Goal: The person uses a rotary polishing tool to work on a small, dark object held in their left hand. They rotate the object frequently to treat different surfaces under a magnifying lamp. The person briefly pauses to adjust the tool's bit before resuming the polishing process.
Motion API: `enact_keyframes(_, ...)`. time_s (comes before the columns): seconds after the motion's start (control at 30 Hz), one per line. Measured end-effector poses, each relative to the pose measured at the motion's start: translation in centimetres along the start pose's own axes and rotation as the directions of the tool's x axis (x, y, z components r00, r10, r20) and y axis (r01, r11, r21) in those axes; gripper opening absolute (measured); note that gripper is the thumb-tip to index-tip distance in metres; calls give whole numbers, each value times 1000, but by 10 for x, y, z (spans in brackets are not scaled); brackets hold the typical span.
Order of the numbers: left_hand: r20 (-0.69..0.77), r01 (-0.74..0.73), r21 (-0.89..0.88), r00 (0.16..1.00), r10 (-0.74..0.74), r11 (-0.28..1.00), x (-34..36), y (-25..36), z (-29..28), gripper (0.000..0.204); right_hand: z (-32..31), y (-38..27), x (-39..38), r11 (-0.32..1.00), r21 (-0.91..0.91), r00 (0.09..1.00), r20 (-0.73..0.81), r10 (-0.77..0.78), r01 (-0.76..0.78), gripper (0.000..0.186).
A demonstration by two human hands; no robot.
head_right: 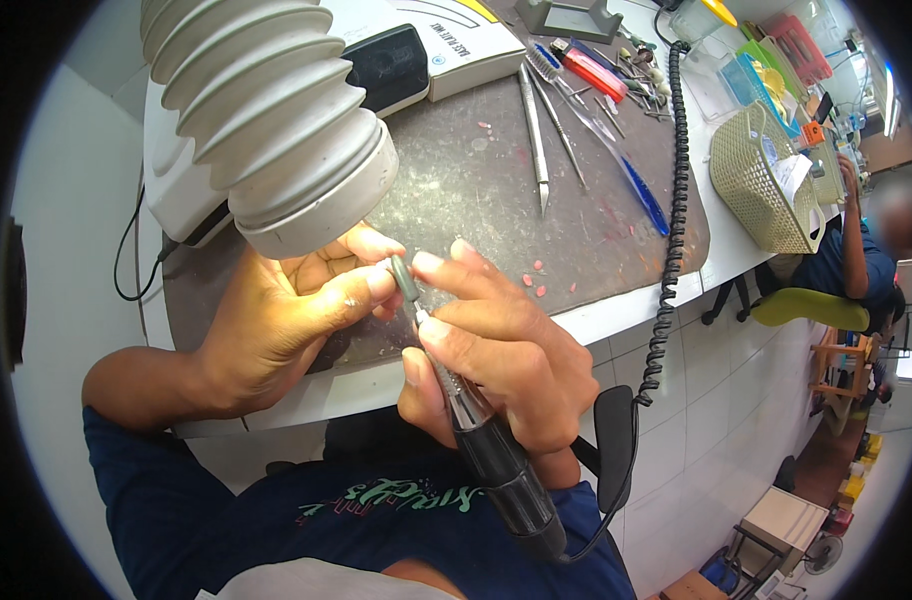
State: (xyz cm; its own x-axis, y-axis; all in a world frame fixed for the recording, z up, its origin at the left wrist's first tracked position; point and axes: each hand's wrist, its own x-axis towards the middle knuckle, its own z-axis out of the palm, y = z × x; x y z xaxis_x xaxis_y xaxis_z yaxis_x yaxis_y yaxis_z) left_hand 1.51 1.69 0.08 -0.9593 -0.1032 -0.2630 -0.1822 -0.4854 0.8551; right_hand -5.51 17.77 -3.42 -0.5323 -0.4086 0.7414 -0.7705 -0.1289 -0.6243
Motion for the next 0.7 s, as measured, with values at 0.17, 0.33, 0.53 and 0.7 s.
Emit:
enact_keyframes(0.17,-3,-16,-29,1000,16,999,1,-2,1,21,-1,0,-1,1000,6,1000,0,2,-2,22)
enact_keyframes(0.33,-3,-22,-12,1000,22,1000,1,-2,1,22,0,-1,0,1000,1,1000,-14,15,-15,21)
enact_keyframes(0.53,-17,-71,53,997,72,996,4,-3,1,26,-1,1,-2,1000,10,998,-53,-12,13,23)
enact_keyframes(0.7,-24,-154,8,988,155,988,2,-4,5,30,-2,-1,-1,998,-14,998,32,-54,55,24)
